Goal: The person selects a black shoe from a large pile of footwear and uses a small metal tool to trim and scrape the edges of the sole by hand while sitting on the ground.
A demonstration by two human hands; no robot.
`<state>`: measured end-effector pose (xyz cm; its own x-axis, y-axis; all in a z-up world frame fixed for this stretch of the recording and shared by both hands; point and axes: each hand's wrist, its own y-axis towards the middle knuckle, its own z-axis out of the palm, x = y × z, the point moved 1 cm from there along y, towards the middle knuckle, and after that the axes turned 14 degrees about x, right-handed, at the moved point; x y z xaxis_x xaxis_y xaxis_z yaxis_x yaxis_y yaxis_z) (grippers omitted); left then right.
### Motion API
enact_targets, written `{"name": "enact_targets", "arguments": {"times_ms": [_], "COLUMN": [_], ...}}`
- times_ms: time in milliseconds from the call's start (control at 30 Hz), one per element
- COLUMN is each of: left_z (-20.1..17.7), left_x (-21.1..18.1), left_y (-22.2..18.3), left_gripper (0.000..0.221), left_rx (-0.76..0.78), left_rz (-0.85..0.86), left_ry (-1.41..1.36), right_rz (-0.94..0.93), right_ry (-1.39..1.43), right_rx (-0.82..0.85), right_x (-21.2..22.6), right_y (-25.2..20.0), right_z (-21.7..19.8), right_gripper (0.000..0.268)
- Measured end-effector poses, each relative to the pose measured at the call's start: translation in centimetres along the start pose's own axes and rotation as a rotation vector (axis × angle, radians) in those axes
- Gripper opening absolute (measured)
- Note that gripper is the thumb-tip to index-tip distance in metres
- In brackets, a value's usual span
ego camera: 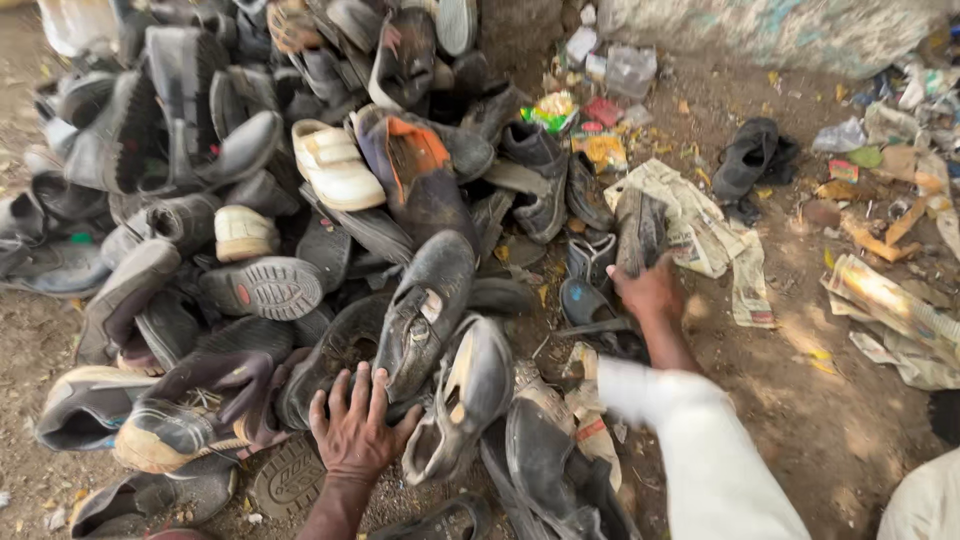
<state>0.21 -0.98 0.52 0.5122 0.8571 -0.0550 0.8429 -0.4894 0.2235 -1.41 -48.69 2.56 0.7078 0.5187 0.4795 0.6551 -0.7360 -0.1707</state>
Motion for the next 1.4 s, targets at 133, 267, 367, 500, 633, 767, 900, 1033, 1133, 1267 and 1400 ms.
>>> {"name": "enact_targets", "arguments": {"times_ms": [133, 267, 367, 500, 633, 767, 900, 1033, 1133, 1267, 1400], "left_z": [0.5, 0.2, -0.2, -0.8, -0.3, 0.4, 0.5, 0.2, 0.3, -0.2, -0.7], "left_x": [0.3, 0.2, 0.0, -0.7, -0.5, 0.2, 0.5, 0.5, 0.8, 0.7, 0.4], "left_y": [-0.2, -0.2, -0.5, -0.1, -0.4, -0.5, -0.7, -0.2, -0.6, -0.7, 0.1], "left_gripper": [0.078, 0.078, 0.078, 0.081, 0.082, 0.081, 0.081, 0.080, 0.079, 0.079, 0.082], "left_rx": [-0.074, -0.090, -0.072, -0.011, 0.063, 0.070, 0.067, 0.072, 0.033, 0.072, 0.100], "left_rz": [0.039, 0.037, 0.038, -0.017, -0.040, -0.021, -0.014, 0.000, 0.011, -0.004, -0.014], "left_ry": [0.005, 0.018, 0.037, 0.079, 0.090, 0.099, 0.080, 0.053, 0.012, 0.003, 0.003], "right_rz": [0.031, -0.177, -0.385, -0.421, -0.800, -0.146, -0.124, 0.131, 0.042, -0.234, 0.051], "right_ry": [0.026, -0.004, 0.038, 0.141, 0.564, 0.032, -0.041, 0.069, 0.065, -0.046, 0.336], "right_rx": [0.034, -0.220, -0.287, 0.233, 0.294, 0.108, 0.110, 0.388, 0.497, 0.314, 0.504], "right_x": [-2.0, -1.8, -1.5, -1.1, -1.7, -2.9, -3.4, -2.3, 0.5, 4.0, 1.9], "right_y": [1.6, -5.6, -15.3, -24.8, -25.0, -18.4, -13.3, -14.2, -17.1, -17.8, -15.4], "right_z": [3.0, 0.6, -1.9, -4.3, -3.9, -1.5, -0.6, 0.7, 3.5, 4.8, 4.6], "right_gripper": [0.050, 0.038, 0.037, 0.044, 0.048, 0.043, 0.083, 0.058, 0.064, 0.066, 0.061]}}
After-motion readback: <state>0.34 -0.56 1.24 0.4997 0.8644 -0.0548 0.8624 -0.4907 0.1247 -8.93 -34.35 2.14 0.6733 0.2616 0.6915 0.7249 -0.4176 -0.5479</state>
